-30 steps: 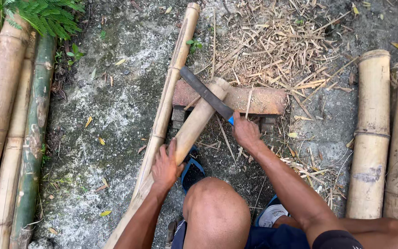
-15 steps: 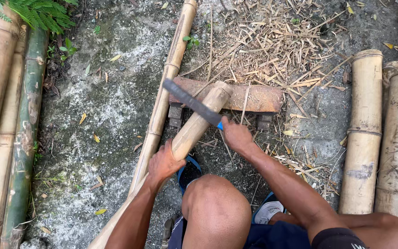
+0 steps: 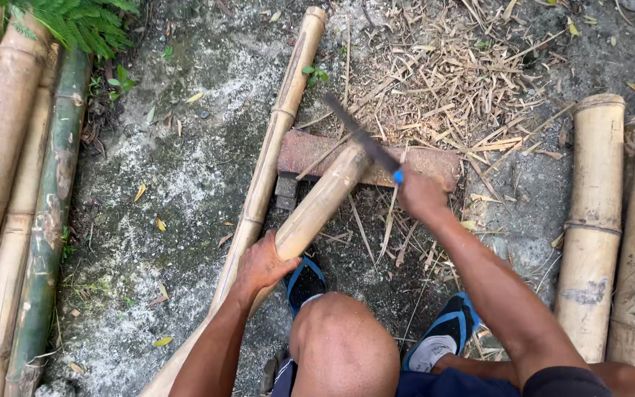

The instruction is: The person uses a machete to shave the surface of a bamboo pole resting on a brick. They repeatedly strike the bamboo to remove thin strips, rotating the pole to work different sides. Bamboo shavings accumulate on the ground.

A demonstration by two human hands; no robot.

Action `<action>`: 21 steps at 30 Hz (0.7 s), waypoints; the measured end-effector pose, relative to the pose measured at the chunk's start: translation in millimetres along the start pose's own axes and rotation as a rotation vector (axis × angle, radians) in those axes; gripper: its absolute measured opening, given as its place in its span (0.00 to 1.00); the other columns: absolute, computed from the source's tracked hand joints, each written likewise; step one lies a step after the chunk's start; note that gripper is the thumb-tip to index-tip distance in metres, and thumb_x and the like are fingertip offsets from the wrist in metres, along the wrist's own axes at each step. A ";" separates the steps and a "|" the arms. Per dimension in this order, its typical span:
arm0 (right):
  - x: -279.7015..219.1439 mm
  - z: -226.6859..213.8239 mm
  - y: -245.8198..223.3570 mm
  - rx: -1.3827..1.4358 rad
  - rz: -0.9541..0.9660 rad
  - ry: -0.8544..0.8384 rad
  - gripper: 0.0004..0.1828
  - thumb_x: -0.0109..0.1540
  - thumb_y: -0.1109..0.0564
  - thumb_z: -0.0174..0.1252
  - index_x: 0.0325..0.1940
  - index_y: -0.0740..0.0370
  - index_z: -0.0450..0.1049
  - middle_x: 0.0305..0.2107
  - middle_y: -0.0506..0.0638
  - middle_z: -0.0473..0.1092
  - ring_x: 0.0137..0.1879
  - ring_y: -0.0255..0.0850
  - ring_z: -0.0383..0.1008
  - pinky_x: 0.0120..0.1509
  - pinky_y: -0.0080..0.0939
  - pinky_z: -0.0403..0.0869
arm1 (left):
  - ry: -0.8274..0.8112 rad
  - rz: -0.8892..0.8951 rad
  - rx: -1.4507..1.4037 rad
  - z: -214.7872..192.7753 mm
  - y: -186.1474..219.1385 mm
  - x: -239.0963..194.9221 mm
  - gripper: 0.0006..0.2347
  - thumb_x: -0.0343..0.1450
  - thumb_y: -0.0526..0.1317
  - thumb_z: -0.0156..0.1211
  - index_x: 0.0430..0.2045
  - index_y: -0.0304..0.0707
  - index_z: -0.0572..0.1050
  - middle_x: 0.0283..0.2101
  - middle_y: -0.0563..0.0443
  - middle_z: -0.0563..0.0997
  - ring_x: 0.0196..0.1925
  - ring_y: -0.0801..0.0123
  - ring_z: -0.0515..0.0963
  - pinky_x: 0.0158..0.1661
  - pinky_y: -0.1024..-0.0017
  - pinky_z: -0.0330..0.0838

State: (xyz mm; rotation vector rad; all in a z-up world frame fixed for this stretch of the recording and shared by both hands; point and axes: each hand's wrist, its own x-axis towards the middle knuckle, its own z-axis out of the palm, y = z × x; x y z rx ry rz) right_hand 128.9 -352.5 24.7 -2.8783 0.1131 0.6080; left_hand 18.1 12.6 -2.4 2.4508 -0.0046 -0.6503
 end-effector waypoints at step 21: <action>-30.4 82.5 -44.0 -0.243 -0.428 -0.078 0.09 0.70 0.58 0.41 0.51 0.59 0.66 0.30 0.57 0.74 0.30 0.50 0.79 0.29 0.53 0.78 | -0.134 -0.020 -0.074 -4.7 -22.8 17.9 0.36 0.54 0.61 0.71 0.53 0.37 0.75 0.49 0.32 0.83 0.53 0.45 0.83 0.55 0.57 0.74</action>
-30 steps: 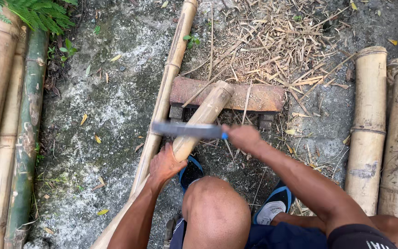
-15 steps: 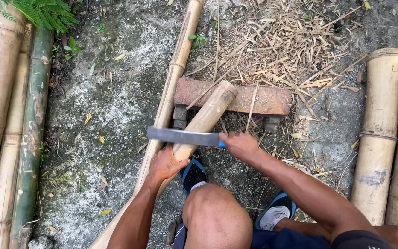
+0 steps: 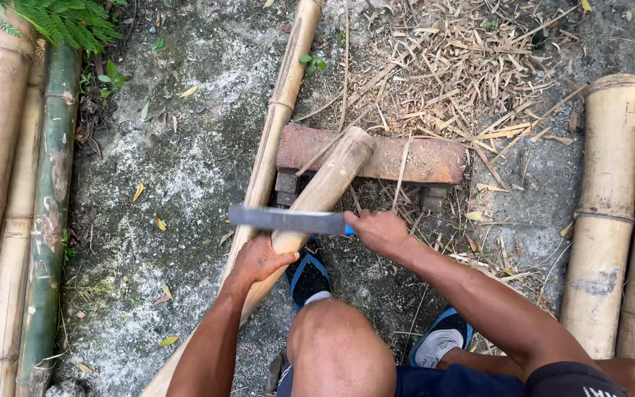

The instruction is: The person uses a machete to shave the surface of a bamboo pole resting on a brick. They repeatedly strike the bamboo to remove thin strips, rotating the pole to work different sides. Bamboo shavings accumulate on the ground.

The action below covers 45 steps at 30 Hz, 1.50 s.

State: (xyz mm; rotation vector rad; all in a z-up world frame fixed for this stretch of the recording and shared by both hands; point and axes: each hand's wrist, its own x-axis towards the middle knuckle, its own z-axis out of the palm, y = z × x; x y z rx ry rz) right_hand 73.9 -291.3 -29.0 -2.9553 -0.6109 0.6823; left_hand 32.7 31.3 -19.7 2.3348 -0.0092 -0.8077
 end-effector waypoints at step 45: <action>-15.3 -60.5 13.8 0.046 0.153 -0.018 0.16 0.61 0.61 0.48 0.54 0.60 0.66 0.30 0.56 0.78 0.33 0.50 0.82 0.34 0.51 0.79 | 0.308 -0.092 0.303 35.7 21.9 -38.3 0.39 0.59 0.53 0.73 0.62 0.38 0.58 0.55 0.38 0.74 0.56 0.44 0.76 0.56 0.51 0.71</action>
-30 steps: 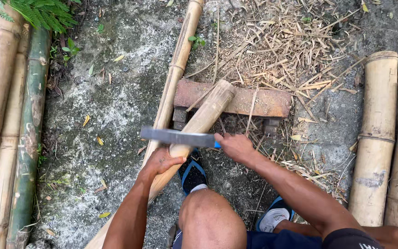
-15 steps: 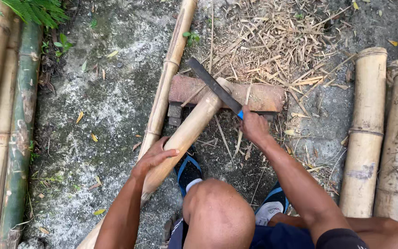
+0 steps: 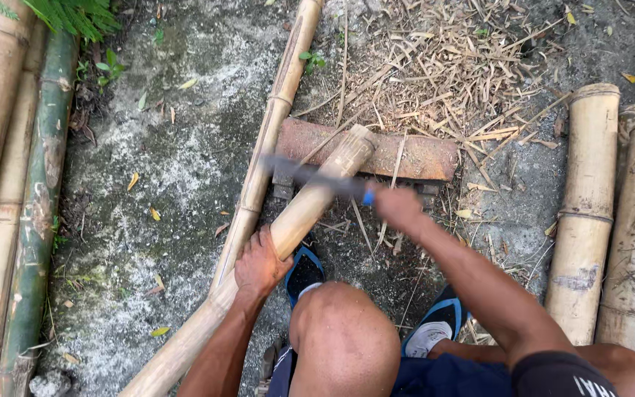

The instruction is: The person uses a machete to shave the surface of a bamboo pole resting on a brick. They repeatedly strike the bamboo to remove thin strips, rotating the pole to work different sides. Bamboo shavings accumulate on the ground.

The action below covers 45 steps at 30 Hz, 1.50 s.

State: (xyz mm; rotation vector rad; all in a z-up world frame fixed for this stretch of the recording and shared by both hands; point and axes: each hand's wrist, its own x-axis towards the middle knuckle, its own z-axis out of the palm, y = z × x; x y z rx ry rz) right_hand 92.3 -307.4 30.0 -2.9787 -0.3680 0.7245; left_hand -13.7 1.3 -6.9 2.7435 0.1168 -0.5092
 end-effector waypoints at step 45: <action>41.3 -18.4 73.2 0.219 0.299 0.185 0.14 0.67 0.57 0.47 0.55 0.66 0.66 0.30 0.59 0.75 0.32 0.53 0.79 0.35 0.56 0.77 | -0.089 0.090 -0.089 -18.0 -6.0 16.8 0.38 0.58 0.60 0.66 0.57 0.33 0.66 0.45 0.32 0.81 0.42 0.41 0.84 0.41 0.49 0.80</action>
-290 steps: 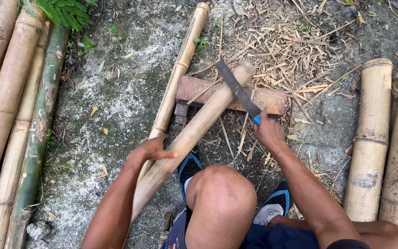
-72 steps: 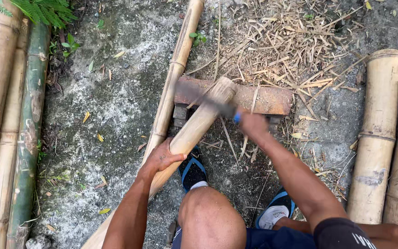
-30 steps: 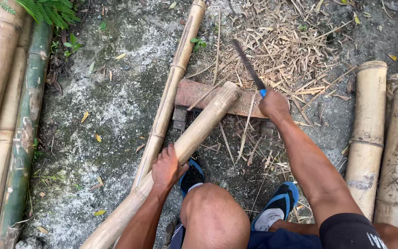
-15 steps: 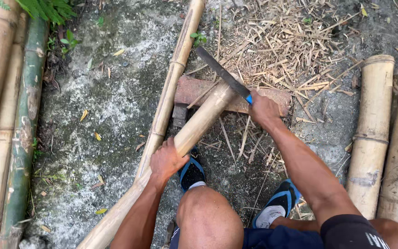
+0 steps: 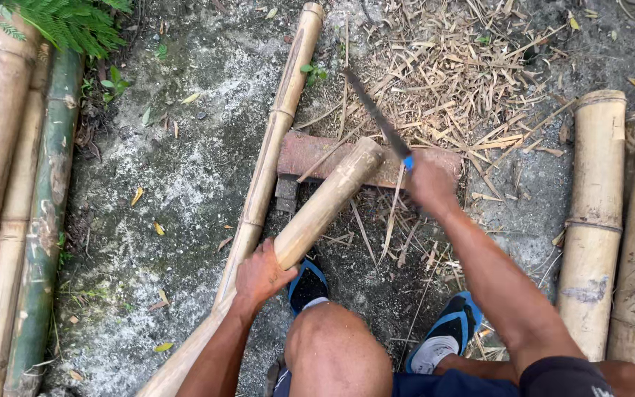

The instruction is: The person uses a machete to shave the surface of a bamboo pole resting on a brick. They repeatedly strike the bamboo to remove thin strips, rotating the pole to work different sides. Bamboo shavings accumulate on the ground.

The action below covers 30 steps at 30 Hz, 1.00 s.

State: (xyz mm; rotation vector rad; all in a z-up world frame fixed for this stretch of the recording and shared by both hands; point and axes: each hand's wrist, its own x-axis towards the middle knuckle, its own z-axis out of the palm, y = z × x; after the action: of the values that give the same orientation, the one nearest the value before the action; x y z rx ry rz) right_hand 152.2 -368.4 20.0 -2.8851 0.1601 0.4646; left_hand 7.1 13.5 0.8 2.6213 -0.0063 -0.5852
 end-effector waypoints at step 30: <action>-5.7 19.2 -37.1 -0.070 -0.049 0.004 0.22 0.66 0.59 0.47 0.65 0.56 0.60 0.23 0.60 0.75 0.29 0.55 0.79 0.36 0.59 0.77 | -0.115 0.016 -0.043 -20.9 6.9 32.8 0.32 0.56 0.62 0.66 0.45 0.36 0.72 0.40 0.31 0.83 0.44 0.41 0.84 0.46 0.50 0.77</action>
State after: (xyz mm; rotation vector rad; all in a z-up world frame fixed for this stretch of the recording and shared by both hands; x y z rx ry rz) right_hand 146.4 -327.5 11.2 -2.9514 0.0752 0.4647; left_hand 46.1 13.0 7.5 2.5405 -0.0492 -0.7218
